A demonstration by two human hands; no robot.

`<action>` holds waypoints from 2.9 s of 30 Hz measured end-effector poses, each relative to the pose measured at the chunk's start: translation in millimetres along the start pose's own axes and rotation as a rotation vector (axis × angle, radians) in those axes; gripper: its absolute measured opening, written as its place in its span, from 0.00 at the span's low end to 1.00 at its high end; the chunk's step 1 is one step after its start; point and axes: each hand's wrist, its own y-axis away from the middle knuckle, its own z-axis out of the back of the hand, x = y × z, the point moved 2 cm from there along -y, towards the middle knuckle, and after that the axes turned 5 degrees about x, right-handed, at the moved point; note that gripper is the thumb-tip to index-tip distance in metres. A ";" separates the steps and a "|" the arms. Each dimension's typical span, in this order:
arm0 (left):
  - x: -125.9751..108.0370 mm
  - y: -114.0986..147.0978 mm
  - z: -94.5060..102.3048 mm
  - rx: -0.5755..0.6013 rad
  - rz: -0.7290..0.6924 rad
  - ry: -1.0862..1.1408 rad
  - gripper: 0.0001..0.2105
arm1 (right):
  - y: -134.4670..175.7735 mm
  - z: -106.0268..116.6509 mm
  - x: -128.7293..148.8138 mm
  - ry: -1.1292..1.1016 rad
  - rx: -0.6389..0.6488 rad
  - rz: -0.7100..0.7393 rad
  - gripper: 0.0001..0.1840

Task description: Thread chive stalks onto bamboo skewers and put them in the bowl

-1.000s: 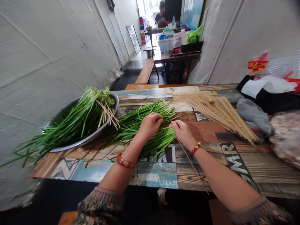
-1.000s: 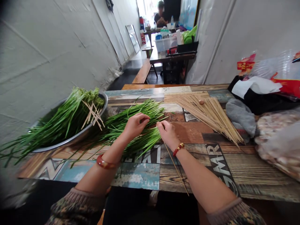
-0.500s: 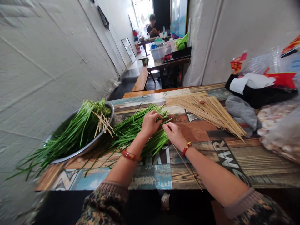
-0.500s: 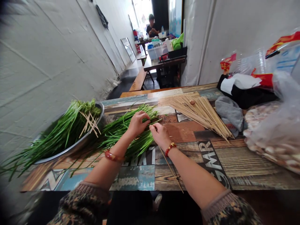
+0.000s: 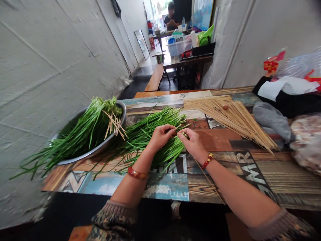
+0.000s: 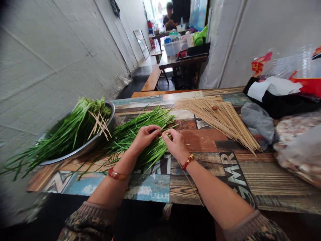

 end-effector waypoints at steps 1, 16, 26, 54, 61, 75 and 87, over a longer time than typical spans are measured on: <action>-0.4 1.4 0.7 0.006 0.000 -0.006 0.09 | 0.6 0.7 1.3 0.001 0.001 0.001 0.11; -4.6 12.4 11.5 0.019 -0.033 -0.014 0.08 | 11.4 0.8 7.4 -0.132 0.083 -0.129 0.13; -5.9 13.3 10.3 0.042 -0.035 0.003 0.08 | 13.4 0.7 5.7 -0.146 0.104 -0.134 0.11; -7.9 14.5 8.6 0.074 -0.007 0.068 0.09 | 13.2 -0.7 3.1 -0.078 0.095 -0.102 0.12; -8.1 14.6 8.5 0.073 -0.009 0.085 0.08 | 13.9 -0.3 2.8 -0.075 0.099 -0.111 0.13; -6.0 13.7 8.2 0.081 -0.014 0.095 0.08 | 13.7 0.2 5.5 -0.057 0.090 -0.108 0.12; -6.9 14.6 8.4 0.093 0.018 0.126 0.09 | 14.1 0.8 6.1 -0.051 0.086 -0.086 0.11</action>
